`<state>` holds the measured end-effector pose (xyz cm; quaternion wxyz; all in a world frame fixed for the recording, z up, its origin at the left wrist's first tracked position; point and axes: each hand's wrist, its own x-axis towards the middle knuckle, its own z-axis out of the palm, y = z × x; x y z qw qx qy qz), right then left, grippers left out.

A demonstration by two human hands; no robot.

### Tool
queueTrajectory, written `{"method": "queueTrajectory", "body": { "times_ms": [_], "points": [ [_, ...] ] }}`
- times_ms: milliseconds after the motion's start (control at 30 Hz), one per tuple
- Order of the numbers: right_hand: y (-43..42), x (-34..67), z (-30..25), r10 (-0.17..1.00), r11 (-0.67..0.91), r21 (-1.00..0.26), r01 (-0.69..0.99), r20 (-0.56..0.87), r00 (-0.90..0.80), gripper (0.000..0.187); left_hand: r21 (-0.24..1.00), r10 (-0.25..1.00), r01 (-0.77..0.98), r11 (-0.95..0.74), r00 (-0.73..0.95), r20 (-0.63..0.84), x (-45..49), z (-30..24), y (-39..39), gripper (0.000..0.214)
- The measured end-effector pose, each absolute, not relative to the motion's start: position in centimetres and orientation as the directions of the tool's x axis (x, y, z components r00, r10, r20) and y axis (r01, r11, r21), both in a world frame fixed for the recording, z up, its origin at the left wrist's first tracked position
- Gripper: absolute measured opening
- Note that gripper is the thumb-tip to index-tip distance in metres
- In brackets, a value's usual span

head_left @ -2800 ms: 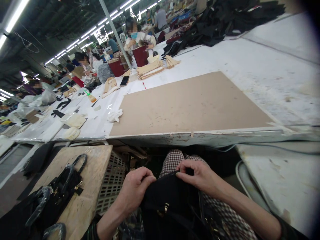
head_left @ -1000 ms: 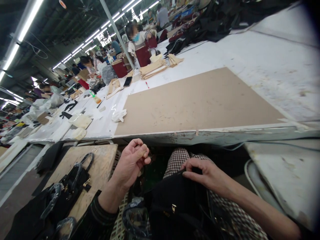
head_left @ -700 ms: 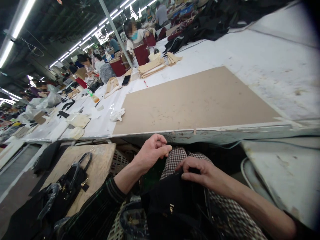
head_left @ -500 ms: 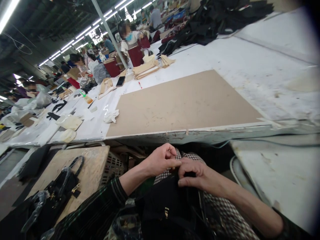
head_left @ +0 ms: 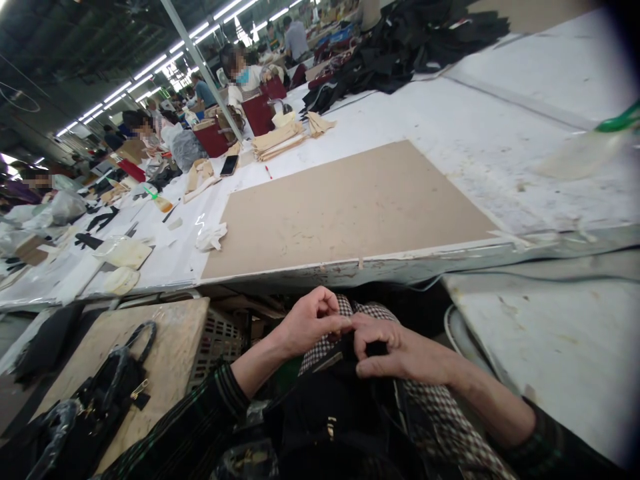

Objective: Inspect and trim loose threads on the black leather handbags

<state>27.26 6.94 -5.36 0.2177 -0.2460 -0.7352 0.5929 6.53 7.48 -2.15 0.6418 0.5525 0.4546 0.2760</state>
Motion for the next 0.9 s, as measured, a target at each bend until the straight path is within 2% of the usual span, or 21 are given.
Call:
{"method": "queueTrajectory", "body": {
  "times_ms": [100,233,300,433,567,667,900],
  "points": [
    [6.8,27.3,-5.6,0.627,0.214,-0.971,0.109,0.051,-0.777,0.022,0.959,0.868,0.21,0.188,0.422,-0.263,6.0,-1.8,7.5,0.027],
    [6.8,27.3,-5.9,0.628,0.207,-0.977,0.057,0.088,-0.773,0.019,0.941,0.934,0.305,0.148,0.269,-0.234,4.4,0.0,6.8,0.025],
    [6.7,27.3,-5.9,0.635,0.209,-0.977,0.051,0.096,-0.767,0.019,0.921,0.952,0.356,0.159,0.191,-0.238,3.3,1.3,5.5,0.027],
    [6.7,27.4,-5.9,0.644,0.208,-0.977,0.053,0.096,-0.759,0.021,0.867,0.941,0.449,0.215,0.141,-0.306,1.2,2.9,1.7,0.032],
    [6.7,27.3,-5.7,0.64,0.208,-0.976,0.058,0.091,-0.763,0.02,0.889,0.93,0.33,0.317,0.075,-0.359,0.3,2.6,-0.2,0.031],
    [6.6,27.0,-5.5,0.632,0.217,-0.974,0.061,0.093,-0.77,0.02,0.912,0.923,0.22,0.347,0.093,-0.374,0.8,2.0,0.9,0.026],
    [5.9,27.3,-5.1,0.664,0.256,-0.962,0.091,0.106,-0.74,0.018,0.936,0.928,0.199,0.289,0.183,-0.325,2.3,1.7,4.1,0.027]
  ]
}}
